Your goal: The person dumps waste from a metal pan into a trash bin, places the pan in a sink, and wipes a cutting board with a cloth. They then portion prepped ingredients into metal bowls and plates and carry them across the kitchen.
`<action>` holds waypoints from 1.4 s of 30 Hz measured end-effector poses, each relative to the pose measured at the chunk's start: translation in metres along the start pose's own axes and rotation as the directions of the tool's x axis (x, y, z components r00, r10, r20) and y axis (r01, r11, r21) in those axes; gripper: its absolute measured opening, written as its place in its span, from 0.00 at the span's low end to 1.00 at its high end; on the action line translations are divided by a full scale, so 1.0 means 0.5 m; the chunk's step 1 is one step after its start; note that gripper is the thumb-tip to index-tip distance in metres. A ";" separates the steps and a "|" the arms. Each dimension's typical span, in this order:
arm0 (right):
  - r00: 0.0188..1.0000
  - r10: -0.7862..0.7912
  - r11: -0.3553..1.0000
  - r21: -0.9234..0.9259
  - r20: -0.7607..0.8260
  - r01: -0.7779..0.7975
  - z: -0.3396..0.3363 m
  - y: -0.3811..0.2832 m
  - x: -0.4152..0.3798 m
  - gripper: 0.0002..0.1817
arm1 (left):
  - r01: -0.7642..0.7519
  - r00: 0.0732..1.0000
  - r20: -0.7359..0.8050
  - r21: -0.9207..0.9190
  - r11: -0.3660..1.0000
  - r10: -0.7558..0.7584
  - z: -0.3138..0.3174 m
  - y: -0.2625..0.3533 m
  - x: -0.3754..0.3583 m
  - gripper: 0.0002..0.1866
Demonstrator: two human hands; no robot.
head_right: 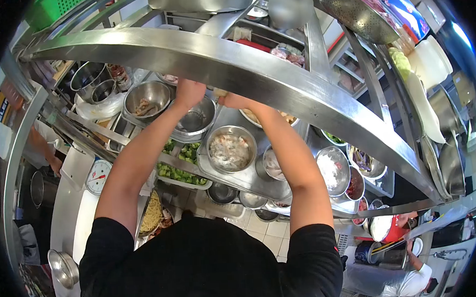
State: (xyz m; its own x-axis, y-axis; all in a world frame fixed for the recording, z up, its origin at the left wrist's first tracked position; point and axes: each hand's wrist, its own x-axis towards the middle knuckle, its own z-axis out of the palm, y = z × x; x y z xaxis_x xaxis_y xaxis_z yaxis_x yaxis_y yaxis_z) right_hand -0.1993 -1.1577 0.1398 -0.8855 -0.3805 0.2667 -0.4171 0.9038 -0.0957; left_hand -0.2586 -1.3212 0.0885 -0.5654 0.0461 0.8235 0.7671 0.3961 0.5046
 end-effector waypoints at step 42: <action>0.854 0.514 0.774 -0.474 0.084 -0.419 0.034 0.105 -0.101 0.27 | 0.924 0.382 0.556 -0.199 0.328 -0.739 -0.150 -0.009 -0.072 0.09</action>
State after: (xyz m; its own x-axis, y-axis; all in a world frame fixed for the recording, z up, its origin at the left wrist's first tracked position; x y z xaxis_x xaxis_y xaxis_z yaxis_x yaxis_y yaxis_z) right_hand -0.1801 -1.0946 0.1049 -0.9876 0.1234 0.0976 0.1455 0.9520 0.2692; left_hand -0.2190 -1.3936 0.0759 -0.9508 0.2346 -0.2023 -0.2105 -0.0102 0.9775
